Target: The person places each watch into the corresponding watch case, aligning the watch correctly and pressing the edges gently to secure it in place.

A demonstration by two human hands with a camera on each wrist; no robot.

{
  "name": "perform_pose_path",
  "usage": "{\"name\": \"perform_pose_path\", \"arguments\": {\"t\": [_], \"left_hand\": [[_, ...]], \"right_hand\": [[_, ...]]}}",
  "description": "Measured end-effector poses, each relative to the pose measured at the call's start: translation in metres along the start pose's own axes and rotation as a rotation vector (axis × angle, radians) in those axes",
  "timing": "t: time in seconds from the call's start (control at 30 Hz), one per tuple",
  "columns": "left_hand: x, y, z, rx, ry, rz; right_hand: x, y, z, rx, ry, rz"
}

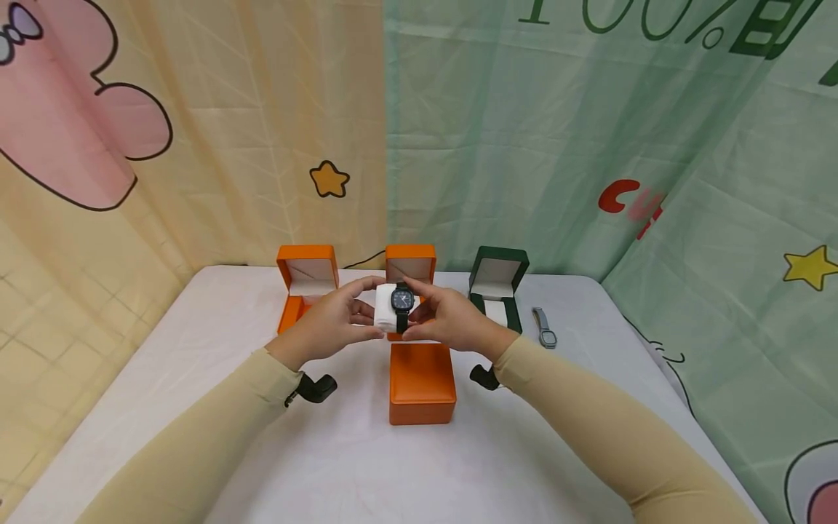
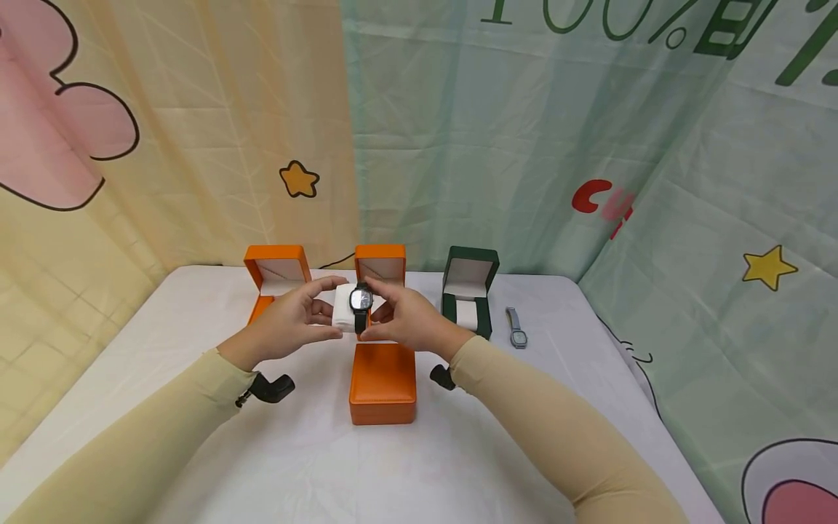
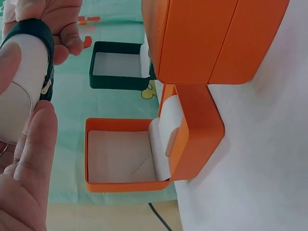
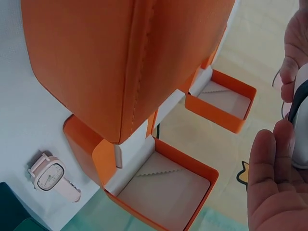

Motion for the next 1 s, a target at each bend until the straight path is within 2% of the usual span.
{"name": "perform_pose_path", "arguments": {"t": [0.4,0.63,0.8,1.0], "left_hand": [[0.0024,0.0003,0.0062,-0.014,0.036,-0.007],[0.0026,0.0016,0.0041,0.005,0.03,0.002],[0.0022,0.0026,0.0013,-0.016,0.068,0.009],[0.0039,0.0024,-0.0002,-0.021,0.094,0.018]], "right_hand": [[0.0035,0.0018,-0.001,0.017,0.067,0.0],[0.0038,0.0016,0.0005,0.011,0.037,0.027],[0.0047,0.0027,0.0025,0.002,0.004,0.026],[0.0043,0.0043,0.002,0.005,0.016,0.015]]}}
Point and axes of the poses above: each hand's wrist, its own y-axis away from the middle knuckle, its own x-axis out of the palm, z = x × y, the point moved 7 cm from there along -y, towards the middle knuckle, and after that the axes turned 3 degrees about -y, right-handed, at the moved point
